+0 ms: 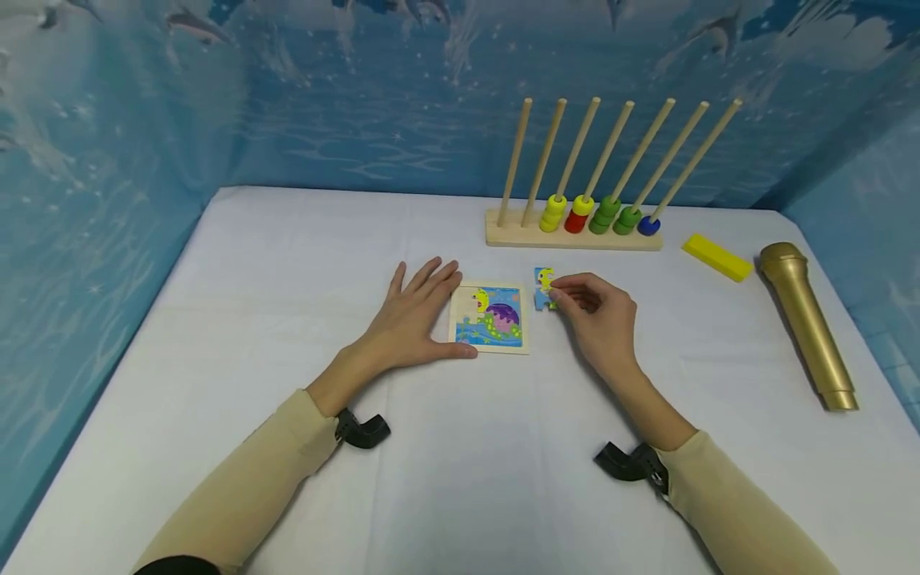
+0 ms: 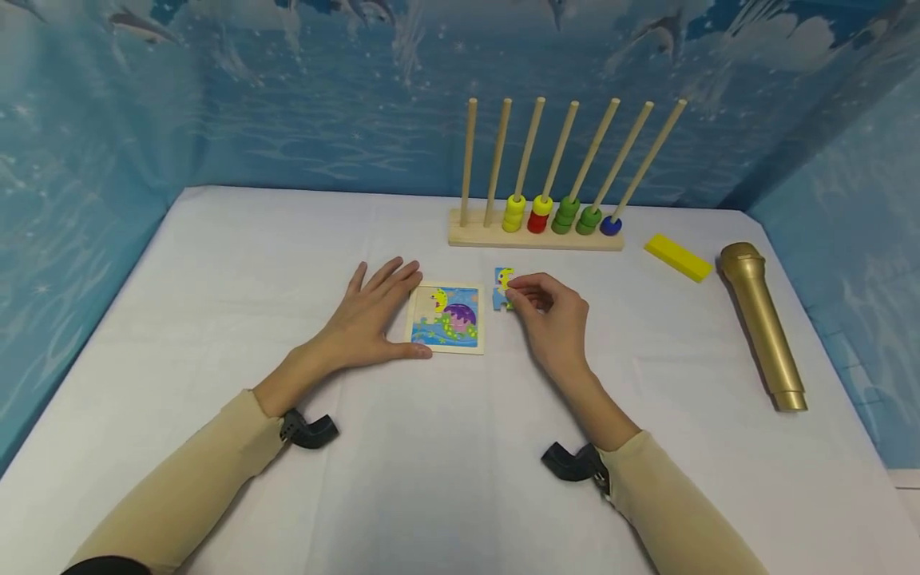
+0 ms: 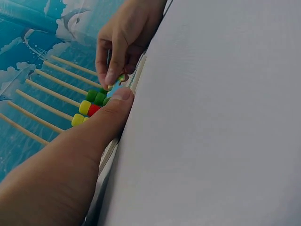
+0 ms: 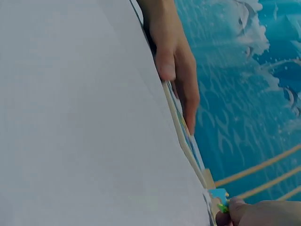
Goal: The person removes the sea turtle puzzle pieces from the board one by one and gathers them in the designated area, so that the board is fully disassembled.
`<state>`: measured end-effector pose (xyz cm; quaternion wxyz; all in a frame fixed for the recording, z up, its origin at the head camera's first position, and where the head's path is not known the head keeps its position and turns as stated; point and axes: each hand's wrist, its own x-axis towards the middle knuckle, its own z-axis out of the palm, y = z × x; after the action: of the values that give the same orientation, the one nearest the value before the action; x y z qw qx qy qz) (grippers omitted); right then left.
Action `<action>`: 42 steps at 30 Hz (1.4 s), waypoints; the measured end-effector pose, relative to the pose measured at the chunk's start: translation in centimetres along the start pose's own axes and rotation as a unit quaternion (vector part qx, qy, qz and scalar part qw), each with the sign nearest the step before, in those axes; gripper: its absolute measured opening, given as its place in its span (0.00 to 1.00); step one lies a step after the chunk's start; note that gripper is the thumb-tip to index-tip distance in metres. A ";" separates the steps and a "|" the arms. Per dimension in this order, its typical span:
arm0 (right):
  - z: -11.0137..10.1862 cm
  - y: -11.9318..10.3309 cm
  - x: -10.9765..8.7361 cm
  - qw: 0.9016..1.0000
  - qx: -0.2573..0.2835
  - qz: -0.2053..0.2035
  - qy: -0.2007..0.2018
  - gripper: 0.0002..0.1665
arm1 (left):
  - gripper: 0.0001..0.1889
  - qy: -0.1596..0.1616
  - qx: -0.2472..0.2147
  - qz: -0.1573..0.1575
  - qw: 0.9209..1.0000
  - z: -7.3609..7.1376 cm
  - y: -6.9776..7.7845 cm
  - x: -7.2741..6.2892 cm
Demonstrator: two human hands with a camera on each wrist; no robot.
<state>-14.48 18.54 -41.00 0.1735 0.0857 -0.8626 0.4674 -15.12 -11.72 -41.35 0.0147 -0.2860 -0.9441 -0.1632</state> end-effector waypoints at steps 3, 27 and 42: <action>-0.4 0.5 0.1 1.000 -0.018 0.011 0.003 0.09 | 0.63 -0.002 -0.002 0.000 1.000 0.1 0.0 0.0; 0.2 -0.3 -0.7 1.000 -0.004 -0.013 0.019 0.08 | 0.62 -0.001 -0.001 -0.001 1.000 0.1 -0.1 0.2; 4.6 -4.8 -2.3 0.993 0.014 -0.072 -0.092 0.11 | 0.62 0.009 0.003 0.008 1.000 0.1 -0.2 0.1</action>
<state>-11.83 11.98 -40.45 0.1253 0.1932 -0.8597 0.4560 -15.36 -11.81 -41.46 0.0252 -0.2918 -0.9422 -0.1625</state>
